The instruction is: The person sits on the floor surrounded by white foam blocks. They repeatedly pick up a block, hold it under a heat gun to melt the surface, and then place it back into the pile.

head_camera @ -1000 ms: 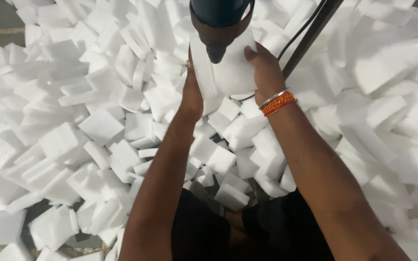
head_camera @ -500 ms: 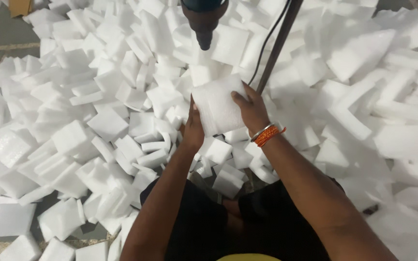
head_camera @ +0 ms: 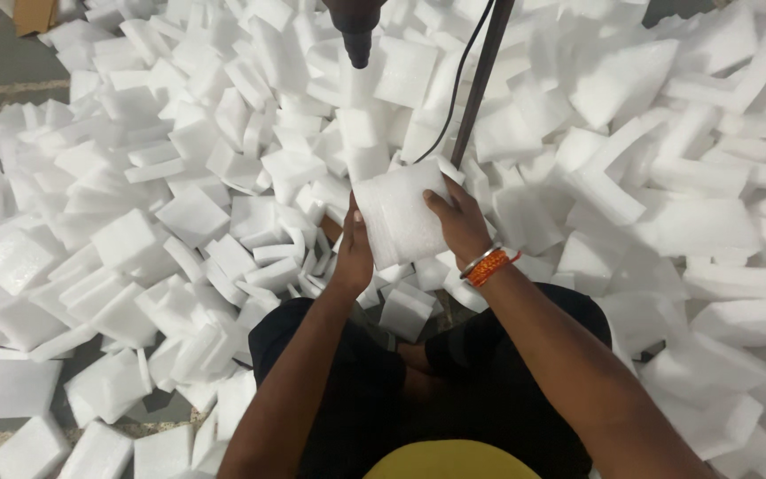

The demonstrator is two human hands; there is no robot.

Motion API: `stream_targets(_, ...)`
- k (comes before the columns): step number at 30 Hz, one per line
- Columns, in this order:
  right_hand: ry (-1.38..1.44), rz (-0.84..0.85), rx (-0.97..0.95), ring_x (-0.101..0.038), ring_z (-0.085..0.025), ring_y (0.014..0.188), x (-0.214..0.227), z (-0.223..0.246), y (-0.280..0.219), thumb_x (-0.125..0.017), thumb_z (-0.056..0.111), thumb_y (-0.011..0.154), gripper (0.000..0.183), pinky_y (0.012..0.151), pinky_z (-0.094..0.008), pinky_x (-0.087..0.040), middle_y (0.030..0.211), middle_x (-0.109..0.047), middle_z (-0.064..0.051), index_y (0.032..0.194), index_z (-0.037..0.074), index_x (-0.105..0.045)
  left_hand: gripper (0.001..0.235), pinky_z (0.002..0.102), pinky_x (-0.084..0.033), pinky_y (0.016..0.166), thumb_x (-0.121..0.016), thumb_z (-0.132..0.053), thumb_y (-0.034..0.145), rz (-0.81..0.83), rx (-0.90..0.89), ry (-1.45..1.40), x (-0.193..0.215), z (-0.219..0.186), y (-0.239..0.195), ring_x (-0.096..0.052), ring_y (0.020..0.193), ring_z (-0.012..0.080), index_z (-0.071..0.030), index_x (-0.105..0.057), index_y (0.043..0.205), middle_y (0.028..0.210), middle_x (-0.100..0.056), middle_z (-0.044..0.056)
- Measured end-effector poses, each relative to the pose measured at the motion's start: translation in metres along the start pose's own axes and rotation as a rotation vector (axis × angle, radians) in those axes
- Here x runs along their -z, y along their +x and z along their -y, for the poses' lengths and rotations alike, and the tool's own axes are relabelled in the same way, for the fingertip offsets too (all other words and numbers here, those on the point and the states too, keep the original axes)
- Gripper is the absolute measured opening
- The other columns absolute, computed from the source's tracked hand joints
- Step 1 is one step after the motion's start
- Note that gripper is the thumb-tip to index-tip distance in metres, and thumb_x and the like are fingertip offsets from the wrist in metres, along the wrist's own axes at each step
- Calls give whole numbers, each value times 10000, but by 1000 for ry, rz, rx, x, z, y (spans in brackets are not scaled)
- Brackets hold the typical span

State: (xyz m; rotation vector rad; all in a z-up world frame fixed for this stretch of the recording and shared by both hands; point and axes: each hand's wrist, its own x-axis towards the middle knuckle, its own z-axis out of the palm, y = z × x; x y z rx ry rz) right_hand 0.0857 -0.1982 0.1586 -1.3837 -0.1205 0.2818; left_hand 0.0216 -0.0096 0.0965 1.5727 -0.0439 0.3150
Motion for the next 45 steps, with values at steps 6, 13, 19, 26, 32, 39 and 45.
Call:
stream_targets(6,197,87,-232,-675,-268,1054,29,0,-2,-631,280,947,535,913,-394,-570,1196,-683,-136,1379,-28,-558,1119,502,-191,1240,-606,-604,827,136,-472,755,24,-42,-40,-248,1529,461,-20,-95,1631,1661,-221,298)
stream_targets(13,74,251,-118,-649,-276,1100,38,5,-29,-551,529,967,749,979,-426,-543,1231,-680,-172,1505,17,-455,1230,469,-187,1236,-709,-574,804,178,-3,327,14,-57,-42,-203,1543,415,-34,58,1599,1665,-158,268)
stream_targets(19,-86,192,195,-461,-254,1410,16,-2,-51,-639,327,951,825,1130,-419,-424,1554,-439,-166,1622,82,-224,1042,460,-144,1256,-539,-539,958,186,106,67,9,-38,-23,-59,1600,360,-51,64,1653,1736,-27,228)
stream_targets(26,273,60,110,-499,-254,1381,-1,-5,-27,-559,186,965,693,1111,-421,-454,1542,-465,-141,1602,75,-308,936,425,-117,1265,-466,-517,984,95,137,-10,-2,-29,-3,-70,1603,328,-44,7,1638,1736,-43,201)
stream_targets(32,418,59,122,-510,-251,1374,-15,-15,7,-549,193,1007,625,1132,-404,-437,1518,-500,-130,1581,49,-346,915,404,-115,1255,-441,-507,981,17,173,-82,0,-22,20,-120,1589,319,-43,-24,1650,1726,-115,198)
stream_targets(39,432,30,81,-552,-294,1311,-25,-4,90,-516,197,1028,569,1054,-510,-512,1471,-522,-137,1565,75,-376,866,494,-147,1210,-475,-535,959,-79,295,-350,8,-13,105,-200,1550,309,-198,-80,1652,1712,-171,147)
stream_targets(45,478,107,77,-579,-327,1308,-37,38,187,-487,189,1034,551,1054,-570,-534,1468,-536,-136,1564,95,-367,866,619,-268,1182,-467,-624,914,-74,325,-432,25,-20,205,-295,1514,318,-331,-80,1630,1710,-197,44)
